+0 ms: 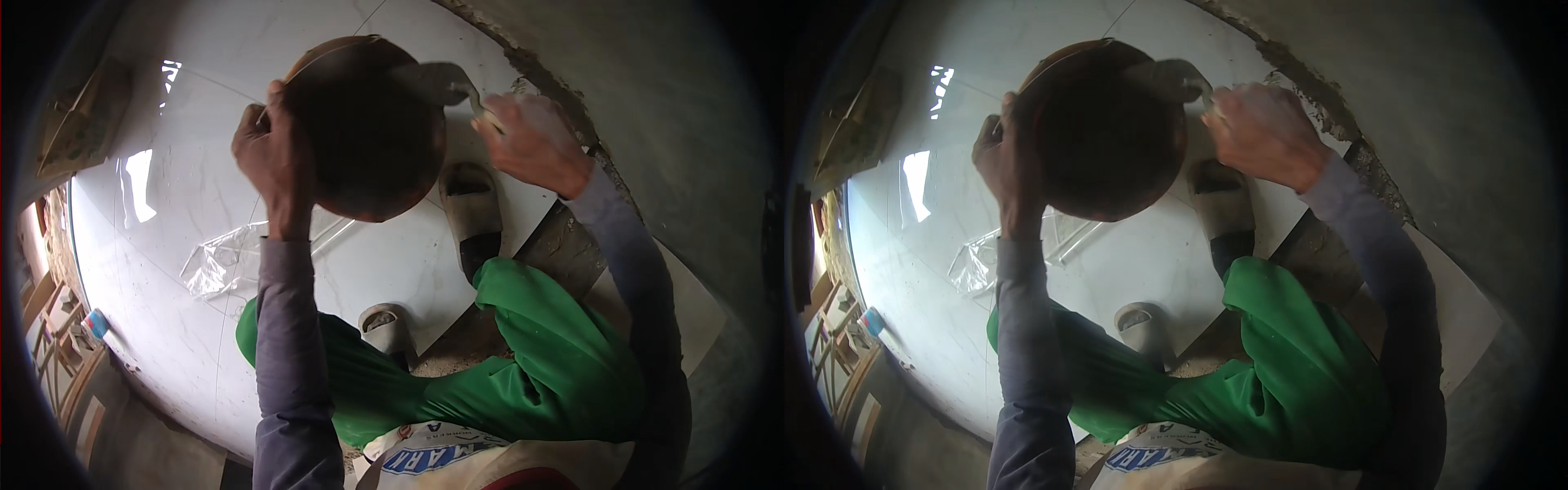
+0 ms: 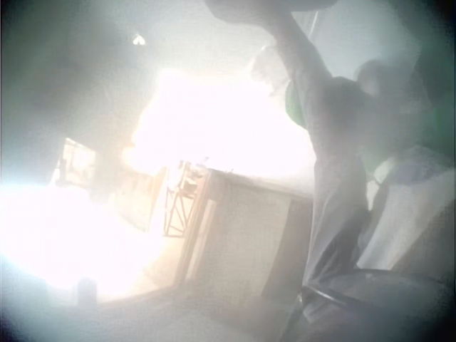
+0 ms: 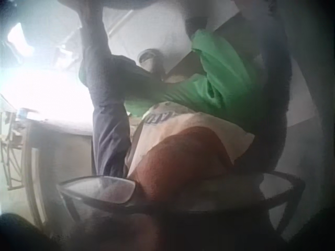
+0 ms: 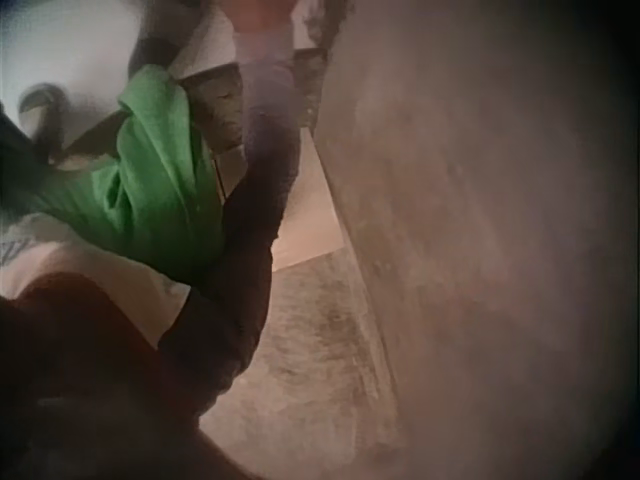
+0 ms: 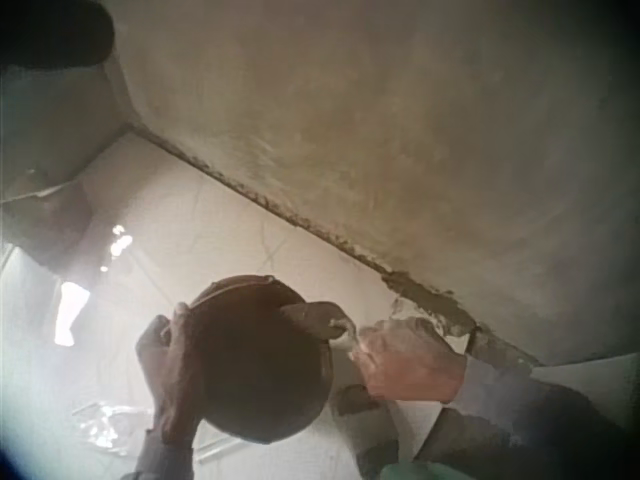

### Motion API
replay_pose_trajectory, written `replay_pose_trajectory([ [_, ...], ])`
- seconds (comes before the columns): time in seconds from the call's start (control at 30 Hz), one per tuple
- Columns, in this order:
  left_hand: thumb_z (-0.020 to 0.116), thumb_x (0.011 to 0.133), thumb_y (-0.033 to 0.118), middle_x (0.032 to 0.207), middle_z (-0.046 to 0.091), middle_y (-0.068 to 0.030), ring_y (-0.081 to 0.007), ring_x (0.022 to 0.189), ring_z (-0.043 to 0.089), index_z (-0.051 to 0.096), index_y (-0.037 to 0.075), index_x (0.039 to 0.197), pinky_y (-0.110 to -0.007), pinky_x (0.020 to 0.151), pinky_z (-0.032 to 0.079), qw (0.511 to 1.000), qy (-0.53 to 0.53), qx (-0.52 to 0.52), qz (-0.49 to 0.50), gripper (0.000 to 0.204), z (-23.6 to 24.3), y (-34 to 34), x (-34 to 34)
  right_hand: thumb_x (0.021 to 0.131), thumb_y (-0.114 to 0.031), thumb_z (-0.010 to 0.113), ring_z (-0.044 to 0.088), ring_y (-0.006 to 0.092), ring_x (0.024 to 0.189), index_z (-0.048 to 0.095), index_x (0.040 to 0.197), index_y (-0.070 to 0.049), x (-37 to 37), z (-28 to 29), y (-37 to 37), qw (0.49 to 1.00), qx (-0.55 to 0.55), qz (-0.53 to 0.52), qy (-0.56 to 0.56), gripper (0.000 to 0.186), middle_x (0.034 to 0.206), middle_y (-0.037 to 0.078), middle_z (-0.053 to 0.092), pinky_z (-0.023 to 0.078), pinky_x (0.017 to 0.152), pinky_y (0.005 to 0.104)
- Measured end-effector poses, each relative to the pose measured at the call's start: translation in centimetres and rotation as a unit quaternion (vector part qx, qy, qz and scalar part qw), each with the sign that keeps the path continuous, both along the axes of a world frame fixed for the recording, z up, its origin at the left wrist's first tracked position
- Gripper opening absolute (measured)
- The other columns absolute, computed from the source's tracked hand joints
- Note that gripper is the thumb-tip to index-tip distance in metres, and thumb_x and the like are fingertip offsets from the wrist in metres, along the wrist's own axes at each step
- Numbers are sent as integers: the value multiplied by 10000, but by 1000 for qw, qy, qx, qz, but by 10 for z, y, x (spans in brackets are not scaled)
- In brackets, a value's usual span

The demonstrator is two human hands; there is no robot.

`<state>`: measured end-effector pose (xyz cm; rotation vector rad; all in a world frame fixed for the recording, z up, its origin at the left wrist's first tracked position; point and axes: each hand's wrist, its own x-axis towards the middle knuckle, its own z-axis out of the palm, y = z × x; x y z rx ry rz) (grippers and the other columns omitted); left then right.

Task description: The person applies mortar to the wall and the joint between the floor and wall using a trowel while holding a bucket of mixture.

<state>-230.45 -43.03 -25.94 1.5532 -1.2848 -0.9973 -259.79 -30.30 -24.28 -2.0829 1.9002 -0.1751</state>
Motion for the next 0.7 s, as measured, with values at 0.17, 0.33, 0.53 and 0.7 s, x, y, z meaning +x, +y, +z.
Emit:
replay_pose_trajectory([
  [0.17,688,1054,416,680,636,-59,-118,656,528,630,-19,779,-300,634,460,997,-74,1,-8,519,1,16,-9,955,-211,631,713,434,768,692,862,41,60,-32,-29,986,154,56,-20,275,829,252,717,579,718,498],
  [0.33,697,1033,436,629,578,-80,-155,625,508,563,-31,710,-363,609,453,997,-69,5,38,584,-11,6,27,1005,-329,649,674,205,610,670,801,35,59,-21,-30,906,311,-91,-272,417,674,105,659,525,573,366],
  [0.53,606,1078,398,957,743,-108,-190,851,684,754,-54,1123,-368,808,547,982,53,167,76,478,-19,-10,69,1032,-427,668,592,116,506,704,915,10,-8,-1,-12,754,395,-109,-513,454,655,43,620,468,481,294],
  [0.7,650,1051,456,828,706,-65,-149,720,623,744,-36,996,-325,700,523,987,48,142,61,504,-15,-11,64,1040,-334,679,614,147,476,694,994,-14,-83,-45,-1,567,353,-384,-638,324,734,117,660,442,355,310],
])
